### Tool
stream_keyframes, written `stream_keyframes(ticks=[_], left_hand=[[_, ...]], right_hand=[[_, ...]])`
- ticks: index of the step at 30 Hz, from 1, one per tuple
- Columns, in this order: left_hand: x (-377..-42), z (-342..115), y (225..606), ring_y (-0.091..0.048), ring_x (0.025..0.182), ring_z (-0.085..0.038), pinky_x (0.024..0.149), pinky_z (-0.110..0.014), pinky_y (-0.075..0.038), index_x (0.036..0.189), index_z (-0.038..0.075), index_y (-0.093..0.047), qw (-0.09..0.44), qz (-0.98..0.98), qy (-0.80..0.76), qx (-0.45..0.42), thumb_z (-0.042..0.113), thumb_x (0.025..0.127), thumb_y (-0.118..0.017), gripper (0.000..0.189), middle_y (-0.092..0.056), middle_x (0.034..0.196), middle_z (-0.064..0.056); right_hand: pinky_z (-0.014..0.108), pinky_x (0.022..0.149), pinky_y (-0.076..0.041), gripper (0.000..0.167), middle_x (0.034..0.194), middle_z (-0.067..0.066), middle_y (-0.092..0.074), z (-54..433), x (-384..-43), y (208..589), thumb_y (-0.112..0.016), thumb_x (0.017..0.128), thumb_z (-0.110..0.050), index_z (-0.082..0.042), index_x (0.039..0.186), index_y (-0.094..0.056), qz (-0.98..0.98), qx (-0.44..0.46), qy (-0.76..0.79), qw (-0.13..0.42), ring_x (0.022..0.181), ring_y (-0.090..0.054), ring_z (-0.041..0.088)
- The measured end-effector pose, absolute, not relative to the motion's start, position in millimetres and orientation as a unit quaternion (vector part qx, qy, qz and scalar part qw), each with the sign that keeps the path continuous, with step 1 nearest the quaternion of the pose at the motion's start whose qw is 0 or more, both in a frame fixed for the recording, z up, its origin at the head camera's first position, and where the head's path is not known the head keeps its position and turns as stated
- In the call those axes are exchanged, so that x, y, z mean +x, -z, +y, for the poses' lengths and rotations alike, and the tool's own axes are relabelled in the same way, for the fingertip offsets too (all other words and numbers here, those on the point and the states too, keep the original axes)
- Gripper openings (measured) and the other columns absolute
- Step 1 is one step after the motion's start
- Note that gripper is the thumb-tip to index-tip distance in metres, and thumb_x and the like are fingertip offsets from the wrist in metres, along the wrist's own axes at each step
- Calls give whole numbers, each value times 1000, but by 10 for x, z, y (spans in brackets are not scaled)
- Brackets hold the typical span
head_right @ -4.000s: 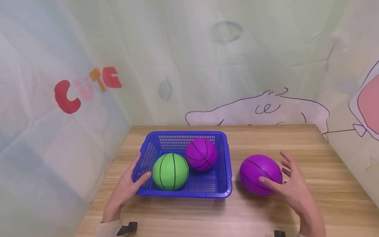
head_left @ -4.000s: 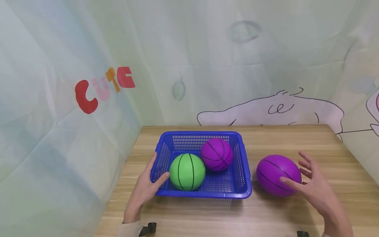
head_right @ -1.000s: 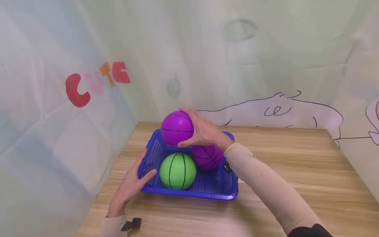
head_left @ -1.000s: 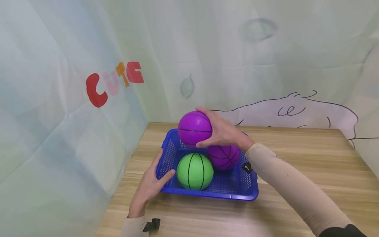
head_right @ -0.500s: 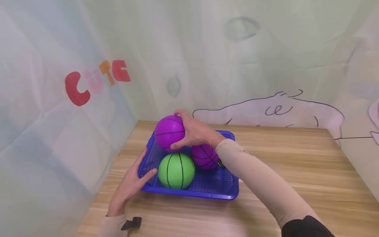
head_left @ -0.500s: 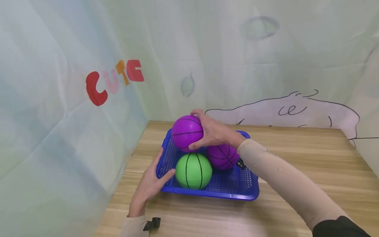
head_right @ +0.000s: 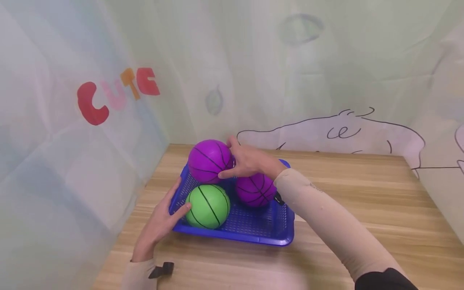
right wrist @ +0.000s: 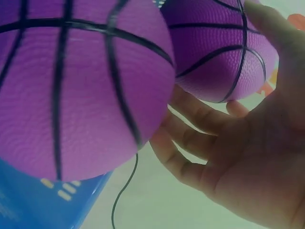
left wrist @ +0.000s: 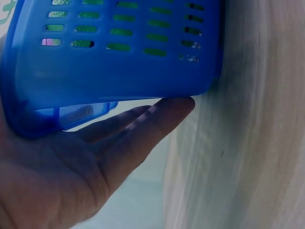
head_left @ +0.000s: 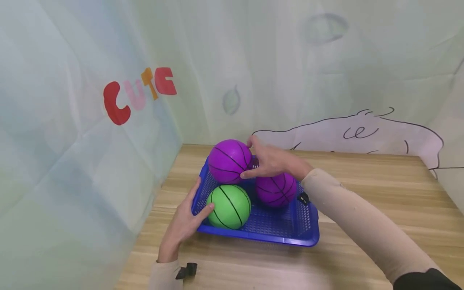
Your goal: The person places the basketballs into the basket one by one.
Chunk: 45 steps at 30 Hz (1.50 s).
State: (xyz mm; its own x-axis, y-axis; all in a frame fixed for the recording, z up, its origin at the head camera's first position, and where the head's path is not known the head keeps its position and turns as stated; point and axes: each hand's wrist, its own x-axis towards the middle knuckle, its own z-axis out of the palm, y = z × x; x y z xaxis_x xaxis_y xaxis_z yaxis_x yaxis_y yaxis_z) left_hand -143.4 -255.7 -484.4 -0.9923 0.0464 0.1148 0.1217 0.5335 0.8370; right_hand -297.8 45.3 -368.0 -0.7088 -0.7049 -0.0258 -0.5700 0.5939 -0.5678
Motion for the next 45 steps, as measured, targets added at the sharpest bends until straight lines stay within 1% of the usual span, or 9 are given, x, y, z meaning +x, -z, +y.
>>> stream_keyframes(ticks=[9,16,18,22,25,27,35,42,45], left_hand=[[-1463,-2552,4812,-35,163,-47,132,-67,-29,180,17,-21,48,-882,466,-55,43,113,-60,82,-28,182,-16],[-1448,-2550,4837,-29,167,-43,135,-64,-23,180,16,-23,45,-876,478,-46,40,116,-54,75,-26,184,-13],[-1445,-2555,4828,-29,167,-43,135,-64,-22,180,16,-23,47,-875,480,-46,39,116,-54,74,-26,184,-13],[-1435,-2548,4825,-27,168,-43,136,-64,-21,179,14,-24,50,-874,480,-50,37,117,-54,73,-26,184,-13],[-1428,-2536,4830,-28,168,-42,136,-64,-21,179,14,-24,49,-875,480,-49,37,117,-54,73,-26,184,-13],[-1426,-2529,4826,-27,168,-42,136,-64,-21,179,14,-24,49,-874,480,-50,36,117,-54,73,-26,184,-12],[-1428,-2534,4820,-27,168,-42,136,-65,-20,179,17,-25,50,-874,481,-50,43,117,-54,74,-26,184,-12],[-1441,-2537,4827,-29,167,-43,135,-66,-22,179,17,-25,50,-876,478,-50,43,117,-54,74,-28,183,-14],[-1442,-2538,4834,-29,167,-43,135,-66,-22,179,17,-25,49,-876,477,-49,44,117,-54,74,-28,183,-14]], right_hand=[[48,85,-63,92,90,6,-76,655,-2862,3633,-88,96,-44,-7,156,-28,904,-351,211,124,84,-75,22],[69,112,-51,103,146,24,-65,675,-2762,3541,-86,96,-55,-23,173,-26,924,-357,127,49,130,-67,47],[71,117,-46,107,150,24,-64,656,-2739,3530,-85,97,-56,-28,178,-21,917,-374,128,43,136,-64,47],[71,119,-46,113,118,15,-80,653,-2679,3565,-83,99,-55,-33,180,-6,909,-389,136,66,115,-76,36],[72,117,-47,116,86,3,-73,694,-2641,3633,-82,101,-52,-30,180,0,908,-390,135,69,85,-74,24],[76,118,-43,114,80,1,-69,731,-2611,3670,-82,102,-48,-27,180,-1,908,-392,138,57,81,-74,23],[68,103,-57,91,78,-1,-67,870,-2446,3730,-78,106,-44,-22,177,-26,917,-378,128,-1,94,-76,35],[69,109,-53,53,132,27,-68,964,-2320,3734,-61,114,-51,-18,155,-63,942,-326,73,34,127,-67,49],[68,108,-53,46,132,28,-64,994,-2289,3758,-57,115,-52,-14,136,-73,948,-308,76,38,123,-66,48]])
